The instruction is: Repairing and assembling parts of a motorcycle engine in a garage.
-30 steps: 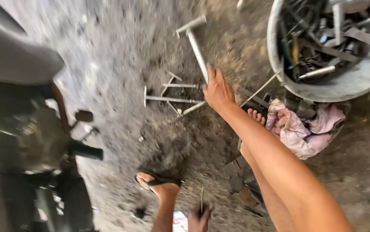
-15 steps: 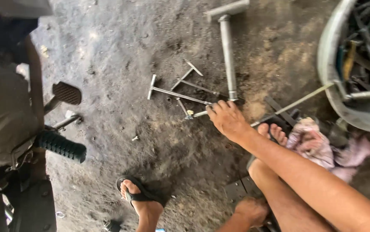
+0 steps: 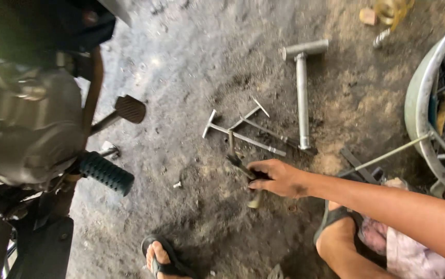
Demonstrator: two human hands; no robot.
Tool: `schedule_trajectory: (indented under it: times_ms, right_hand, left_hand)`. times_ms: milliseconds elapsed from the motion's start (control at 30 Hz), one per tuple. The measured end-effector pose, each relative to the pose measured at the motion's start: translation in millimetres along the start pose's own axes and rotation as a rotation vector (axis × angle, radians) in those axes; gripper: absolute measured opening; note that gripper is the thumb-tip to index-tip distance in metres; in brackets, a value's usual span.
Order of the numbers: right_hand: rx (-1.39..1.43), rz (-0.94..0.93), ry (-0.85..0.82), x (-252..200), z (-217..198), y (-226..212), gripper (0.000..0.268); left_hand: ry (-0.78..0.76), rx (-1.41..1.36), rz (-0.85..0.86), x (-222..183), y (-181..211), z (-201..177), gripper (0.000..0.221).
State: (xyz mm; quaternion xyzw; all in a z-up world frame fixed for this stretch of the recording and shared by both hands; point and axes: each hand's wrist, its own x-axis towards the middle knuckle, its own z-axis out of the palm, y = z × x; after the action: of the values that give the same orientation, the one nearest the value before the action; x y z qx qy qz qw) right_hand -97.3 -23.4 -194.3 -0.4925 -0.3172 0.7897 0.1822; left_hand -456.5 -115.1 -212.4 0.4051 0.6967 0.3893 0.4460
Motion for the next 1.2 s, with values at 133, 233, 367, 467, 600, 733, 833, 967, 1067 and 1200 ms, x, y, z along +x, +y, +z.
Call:
schedule_trajectory:
  times_ms: [133,233,367,467,600,733,833,967,1067,1200]
  right_hand:
    - [-0.43,-0.181,-0.047,6.5,4.7,-38.9,0.033]
    - [-0.755,-0.284,0.029,0.5,10.2,-66.6,0.036]
    - [-1.059,-0.146,0.075,-21.7,20.0,-100.7,0.031]
    - [-1.214,-0.133,0.089,-28.8,29.8,-100.7,0.03]
    - [-1.318,-0.122,0.153,-52.0,41.6,-105.3,0.031]
    - [-1.317,-0.117,0.216,-66.6,44.3,-97.9,0.035]
    - [-1.284,-0.129,0.235,-78.9,49.2,-95.0,0.035]
    - [-1.17,-0.158,0.242,-89.5,68.9,-106.1,0.037]
    - [-1.108,-0.156,0.246,-98.7,92.9,-116.3,0.038]
    - [-1.138,-0.266,0.265,-88.6,90.8,-99.4,0.041]
  left_hand:
    - [-0.142,0.049,0.285,46.7,-71.4,29.9,0.037]
    - [-0.224,0.106,0.517,80.3,-93.7,53.8,0.038]
    - [-0.31,0.197,0.832,118.8,50.3,89.6,0.04]
    - [-0.362,0.307,1.06,108.8,198.8,89.4,0.041]
    - [-0.746,0.577,0.836,88.7,238.5,92.3,0.043]
    - [-0.66,0.604,1.018,88.8,187.8,106.0,0.022]
    - [-0.682,0.18,0.702,78.5,158.2,117.0,0.032]
    - [-0.472,-0.343,0.241,32.9,178.2,112.4,0.039]
    - [-0.312,-0.585,0.041,12.1,177.4,105.3,0.039]
    - [-0.235,-0.792,-0.012,7.5,156.7,104.8,0.04]
